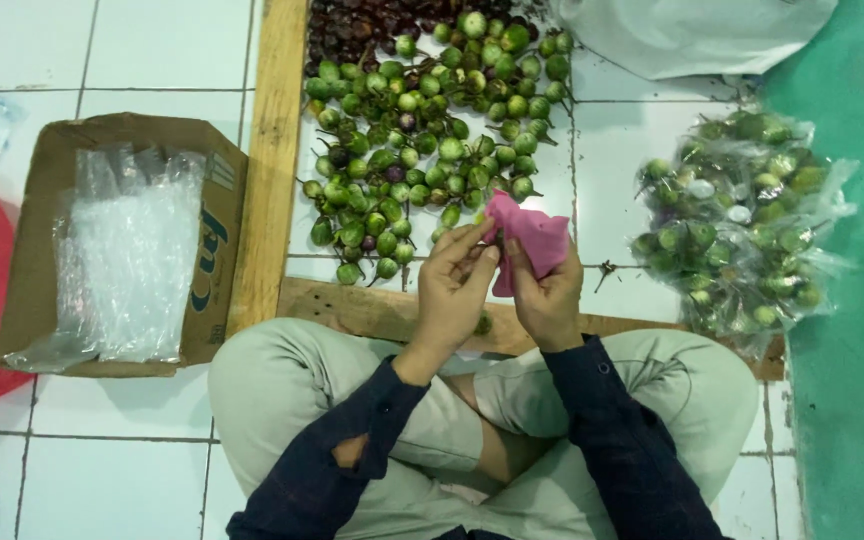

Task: Cleaning small green fruits with a cloth and placing them into bags

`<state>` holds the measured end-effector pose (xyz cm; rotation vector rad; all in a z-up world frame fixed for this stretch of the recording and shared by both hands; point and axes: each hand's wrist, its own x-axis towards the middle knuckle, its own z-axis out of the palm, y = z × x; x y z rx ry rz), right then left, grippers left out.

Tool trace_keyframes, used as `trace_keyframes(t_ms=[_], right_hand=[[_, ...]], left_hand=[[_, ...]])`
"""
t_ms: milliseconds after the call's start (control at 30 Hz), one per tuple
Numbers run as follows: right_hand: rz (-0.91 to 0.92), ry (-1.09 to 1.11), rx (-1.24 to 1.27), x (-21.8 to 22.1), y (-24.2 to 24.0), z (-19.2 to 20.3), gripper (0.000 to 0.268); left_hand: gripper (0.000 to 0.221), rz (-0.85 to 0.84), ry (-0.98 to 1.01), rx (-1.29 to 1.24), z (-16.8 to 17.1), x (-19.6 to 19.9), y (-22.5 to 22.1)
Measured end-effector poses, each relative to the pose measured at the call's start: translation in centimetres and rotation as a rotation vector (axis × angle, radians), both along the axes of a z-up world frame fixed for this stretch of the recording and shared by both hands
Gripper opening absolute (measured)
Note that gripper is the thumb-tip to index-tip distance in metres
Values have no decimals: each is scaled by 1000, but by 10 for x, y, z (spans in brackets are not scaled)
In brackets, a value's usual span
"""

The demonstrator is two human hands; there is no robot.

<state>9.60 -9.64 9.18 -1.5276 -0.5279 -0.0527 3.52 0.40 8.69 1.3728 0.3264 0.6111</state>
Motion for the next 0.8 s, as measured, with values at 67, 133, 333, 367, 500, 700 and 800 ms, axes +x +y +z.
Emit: trace_keyframes(t_ms=[67, 133, 333, 367, 500, 700, 800], right_hand=[[-14, 16, 10, 2, -3, 0, 15], [-19, 29, 26, 6, -4, 1, 11], [162, 186, 66, 9, -7, 11, 22], [152, 171, 35, 9, -7, 13, 20], [103, 121, -94, 4, -4, 21, 13], [-39, 127, -102, -1, -8, 14, 8], [-111, 118, -156, 3, -20, -28, 14]], left_hand=[[33, -2, 16, -32, -9, 0, -5], [30, 6, 28, -59, -18, 3, -8], [32, 7, -42, -125, -9, 7, -2], [31, 3, -29, -3, 1, 6, -1], [30, -46, -38, 156, -3, 4, 1], [34, -88, 15, 214, -24, 8, 0], [34, -109, -2, 188, -27, 8, -1]])
